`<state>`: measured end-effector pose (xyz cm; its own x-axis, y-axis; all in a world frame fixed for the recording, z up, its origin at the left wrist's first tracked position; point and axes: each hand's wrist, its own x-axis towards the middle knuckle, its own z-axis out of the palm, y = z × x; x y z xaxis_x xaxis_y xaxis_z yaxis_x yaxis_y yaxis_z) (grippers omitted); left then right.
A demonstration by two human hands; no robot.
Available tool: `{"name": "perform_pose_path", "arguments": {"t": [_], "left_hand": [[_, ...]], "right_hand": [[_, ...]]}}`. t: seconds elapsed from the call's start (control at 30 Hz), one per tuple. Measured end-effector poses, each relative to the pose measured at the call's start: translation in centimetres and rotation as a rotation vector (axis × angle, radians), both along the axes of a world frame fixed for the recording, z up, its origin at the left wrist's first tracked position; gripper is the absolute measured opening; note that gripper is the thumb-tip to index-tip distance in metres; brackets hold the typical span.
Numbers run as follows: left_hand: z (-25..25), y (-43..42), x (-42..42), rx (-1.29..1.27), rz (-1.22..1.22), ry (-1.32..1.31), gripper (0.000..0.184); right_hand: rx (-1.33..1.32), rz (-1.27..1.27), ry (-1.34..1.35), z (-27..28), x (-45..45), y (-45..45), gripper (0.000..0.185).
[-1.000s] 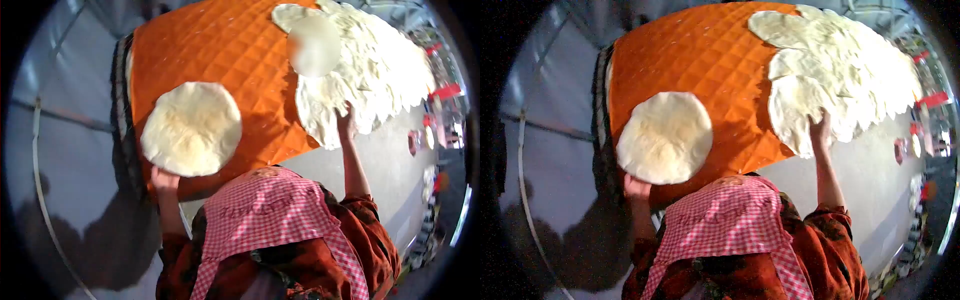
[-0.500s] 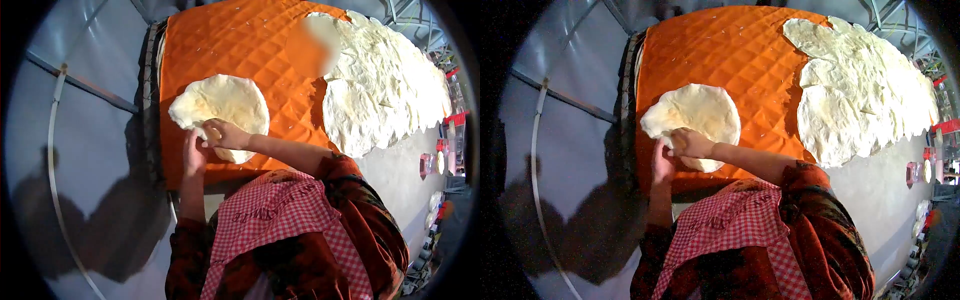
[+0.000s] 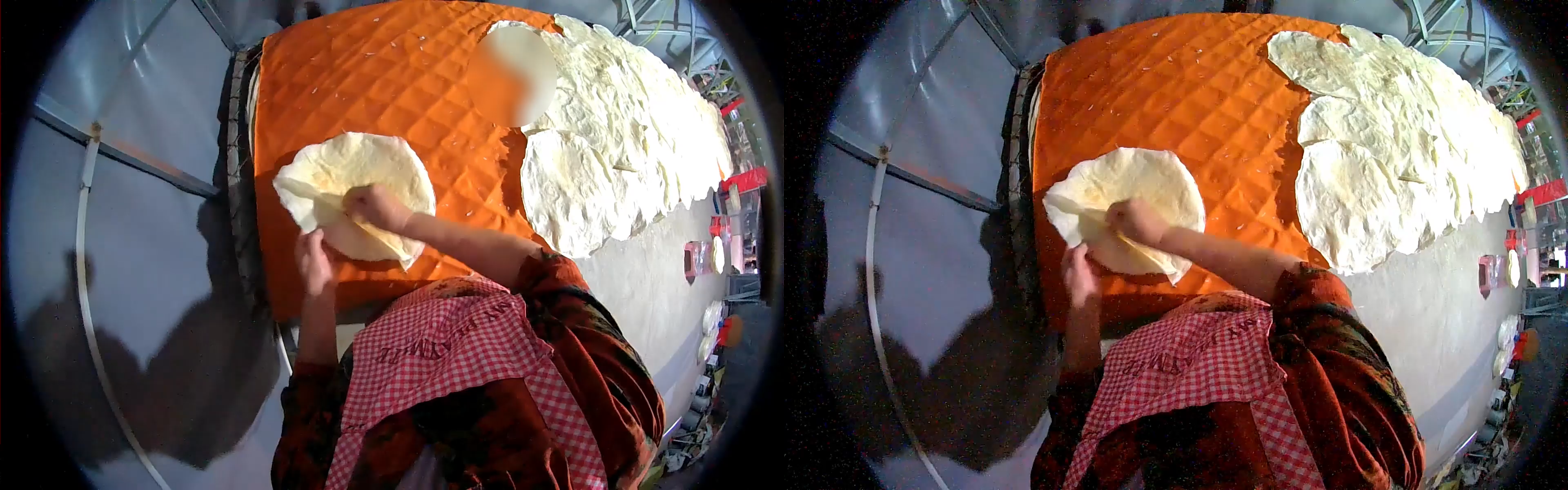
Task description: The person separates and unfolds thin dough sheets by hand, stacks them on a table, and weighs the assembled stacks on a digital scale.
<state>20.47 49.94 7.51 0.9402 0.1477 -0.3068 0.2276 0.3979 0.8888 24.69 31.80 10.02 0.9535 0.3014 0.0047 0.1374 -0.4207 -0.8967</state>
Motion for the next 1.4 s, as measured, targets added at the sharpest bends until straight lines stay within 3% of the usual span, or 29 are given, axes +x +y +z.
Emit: {"name": "perform_pose_path", "arguments": {"t": [0.07, 0.13, 0.17, 0.2, 0.23, 0.27, 0.3, 0.33, 0.37, 0.43, 0.53, 0.63, 0.7, 0.73, 0.83, 0.87, 0.9, 0.97, 1.0, 1.03, 1.07, 1.1, 1.13, 1.17, 1.23, 1.3, 1.33, 1.4], "left_hand": [[-0.4, 1.6, -0.2, 0.122, 0.069, 0.023, 0.027], [-5.4, 6.6, -0.9, 0.853, -0.009, -0.146, 0.027], [-8.2, 9.2, -1.8, 1.489, -0.117, -0.358, 0.029], [-8.3, 9.7, -1.9, 1.053, -0.19, -0.185, 0.03], [-8.4, 10.3, -2.0, 0.488, -0.114, 0.005, 0.032], [-8.4, 10.8, -2.1, 0.105, 0.04, 0.198, 0.034], [-12.3, 13.9, -2.6, 0.562, -0.136, 0.072, 0.042], [-13.6, 14.6, -2.7, 0.637, -0.149, 0.067, 0.046], [-14.9, 15.3, -2.8, 0.713, -0.161, 0.062, 0.05], [-10.2, 11.8, -2.6, 0.104, 0.105, 0.322, 0.049], [-12.2, 12.6, -2.5, 0.243, 0.16, 0.36, 0.049], [-17.0, 16.3, -2.8, 0.006, 0.105, 0.2, 0.051], [-12.2, 13.6, -3.0, -0.231, -0.009, 0.074, 0.052], [-9.0, 11.6, -3.8, -0.346, -0.049, 0.012, 0.053], [-2.7, 6.2, -6.6, -0.652, -0.02, 0.011, 0.055], [-3.2, 6.0, -7.1, -0.824, -0.043, 0.044, 0.055], [-4.5, 6.7, -7.6, -0.777, -0.128, 0.062, 0.054], [-7.1, 8.2, -8.9, -0.69, -0.292, 0.1, 0.054], [-6.6, 7.4, -9.5, -0.694, -0.256, 0.112, 0.053], [-5.1, 5.9, -9.3, -0.692, -0.21, 0.121, 0.053], [-3.8, 5.3, -8.8, -0.678, -0.148, 0.124, 0.052], [-6.3, 5.6, -8.0, -0.253, -0.217, 0.071, 0.052], [-4.5, 4.4, -7.4, -0.479, -0.064, 0.122, 0.053], [-3.6, 3.5, -6.8, -0.434, -0.09, 0.07, 0.054], [-2.0, 2.2, -5.4, -0.443, -0.098, 0.033, 0.057], [0.3, 0.9, -4.7, -0.427, -0.117, -0.009, 0.059], [1.0, 0.5, -4.5, -0.432, -0.118, -0.031, 0.06], [0.8, 0.7, -4.3, -0.387, -0.081, -0.03, 0.062]], "right_hand": [[0.206, -0.049, 0.207, -0.6, 2.8, -2.7, 0.019], [0.432, -0.161, 0.326, -0.5, 5.3, -7.4, 0.021], [0.239, -0.263, 0.224, 0.1, 6.3, -9.9, 0.019], [0.143, -0.391, 0.094, -0.5, 7.8, -13.0, 0.018], [0.039, -0.511, -0.032, -1.5, 9.1, -16.8, 0.018], [0.064, -0.554, -0.019, -1.2, 9.4, -20.6, 0.017], [0.096, -0.58, 0.0, -0.8, 9.6, -23.5, 0.016], [0.133, -0.593, 0.022, -0.9, 10.0, -26.3, 0.016], [-0.096, -0.627, 0.1, -2.7, 10.8, -29.9, 0.014], [-0.826, -0.561, -0.049, -4.6, 10.2, -33.8, 0.019], [-0.577, -0.71, 0.006, -5.6, 10.4, -36.8, 0.023], [-1.16, -0.337, -0.289, -3.5, 14.9, -39.9, 0.03], [-0.495, -0.692, -0.144, -1.5, 17.1, -43.7, 0.036], [-0.291, -0.791, -0.116, -0.2, 17.5, -45.2, 0.038], [-0.528, -0.787, -0.322, 3.3, 16.8, -53.3, 0.045], [-0.795, -0.956, -0.329, 7.5, 13.6, -49.3, 0.048], [-1.069, -1.126, -0.334, 10.2, 10.7, -45.1, 0.051], [-0.994, -1.027, -0.451, 8.0, 10.7, -43.1, 0.055], [-0.771, -0.795, -0.55, 5.8, 9.7, -40.9, 0.055], [-0.537, -0.637, -0.327, 4.8, 7.9, -35.3, 0.055], [-0.497, -0.366, -0.198, 4.8, 5.6, -28.7, 0.059], [-0.445, -0.083, -0.068, 4.5, 3.2, -22.2, 0.062], [-0.339, 0.186, -0.299, -0.4, 1.4, -17.2, 0.067], [-0.22, 0.303, -0.097, 0.4, -1.7, -11.9, 0.068], [-0.152, 0.452, 0.073, 2.5, -5.1, -4.8, 0.068], [-0.147, 0.395, -0.114, -2.6, -5.9, -0.5, 0.068], [-0.113, 0.263, -0.185, -3.1, -5.9, 0.8, 0.052], [-0.064, 0.249, -0.071, -3.6, -4.5, 0.6, 0.038]]}}
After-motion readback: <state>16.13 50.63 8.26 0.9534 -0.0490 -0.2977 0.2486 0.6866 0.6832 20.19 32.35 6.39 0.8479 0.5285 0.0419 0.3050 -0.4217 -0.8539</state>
